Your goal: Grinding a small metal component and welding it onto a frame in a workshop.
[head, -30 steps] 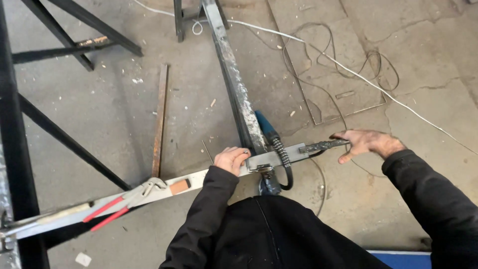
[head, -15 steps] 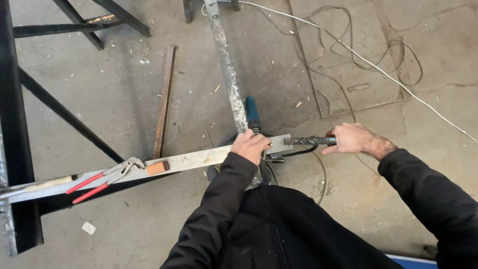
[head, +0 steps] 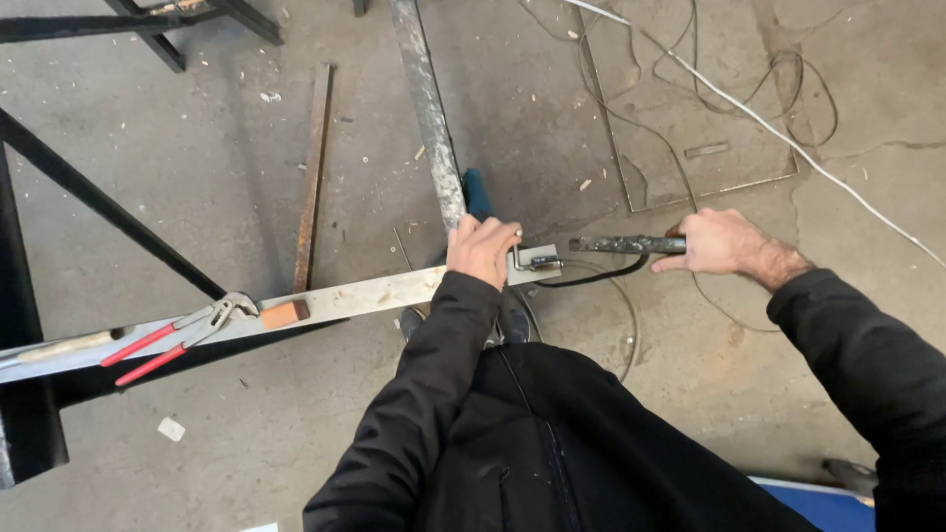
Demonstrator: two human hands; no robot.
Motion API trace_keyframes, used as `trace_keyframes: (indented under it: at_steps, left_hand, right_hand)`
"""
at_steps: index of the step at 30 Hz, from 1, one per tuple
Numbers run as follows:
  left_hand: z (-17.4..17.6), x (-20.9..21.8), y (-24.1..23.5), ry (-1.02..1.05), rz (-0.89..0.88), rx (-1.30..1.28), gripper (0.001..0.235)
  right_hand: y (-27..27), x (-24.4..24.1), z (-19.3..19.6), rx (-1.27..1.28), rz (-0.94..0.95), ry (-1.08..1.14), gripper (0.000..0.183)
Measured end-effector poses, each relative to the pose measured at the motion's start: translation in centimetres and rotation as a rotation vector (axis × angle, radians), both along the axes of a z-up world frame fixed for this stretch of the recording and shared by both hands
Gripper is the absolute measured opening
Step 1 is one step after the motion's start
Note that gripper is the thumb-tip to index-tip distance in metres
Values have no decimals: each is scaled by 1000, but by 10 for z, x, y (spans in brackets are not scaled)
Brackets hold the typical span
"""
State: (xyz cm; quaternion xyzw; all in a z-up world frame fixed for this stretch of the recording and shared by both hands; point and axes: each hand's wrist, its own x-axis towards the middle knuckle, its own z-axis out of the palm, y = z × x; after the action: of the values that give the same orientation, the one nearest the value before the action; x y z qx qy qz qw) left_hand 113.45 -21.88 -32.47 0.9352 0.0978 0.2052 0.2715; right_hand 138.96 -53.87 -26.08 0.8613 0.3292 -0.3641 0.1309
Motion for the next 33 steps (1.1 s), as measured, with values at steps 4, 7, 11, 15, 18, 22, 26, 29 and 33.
trace_keyframes:
  at_steps: [4,7,11,15,18,22,26,29,33]
  left_hand:
    - [-2,0,3,-11,6,36,28]
    - [4,0,1,26,68,69,26]
    - [15,6,-4,73,105,37,31]
    - [13,11,-1,106,122,22,24]
    - [11,16,-4,181,122,-27,24]
    - [23,21,-3,269,138,-44,21]
    - [21,29,2,392,125,-48,13]
    - [-3,37,10,404,60,-19,15]
    - [-4,40,15,382,-23,80,23]
  right_hand:
    - [16,-7,16,-17,49,3,42]
    - [14,-2,8,11,81,-9,46]
    - [27,-2,19,25,122,-15,45]
    - [37,-4,19,41,144,-7,48]
    - [41,3,5,60,156,-5,50]
    - [44,1,4,49,180,-15,47]
    - [45,5,-1,48,199,-6,52]
    - [45,5,-1,50,206,-7,52]
    - [45,5,2,29,201,-13,49]
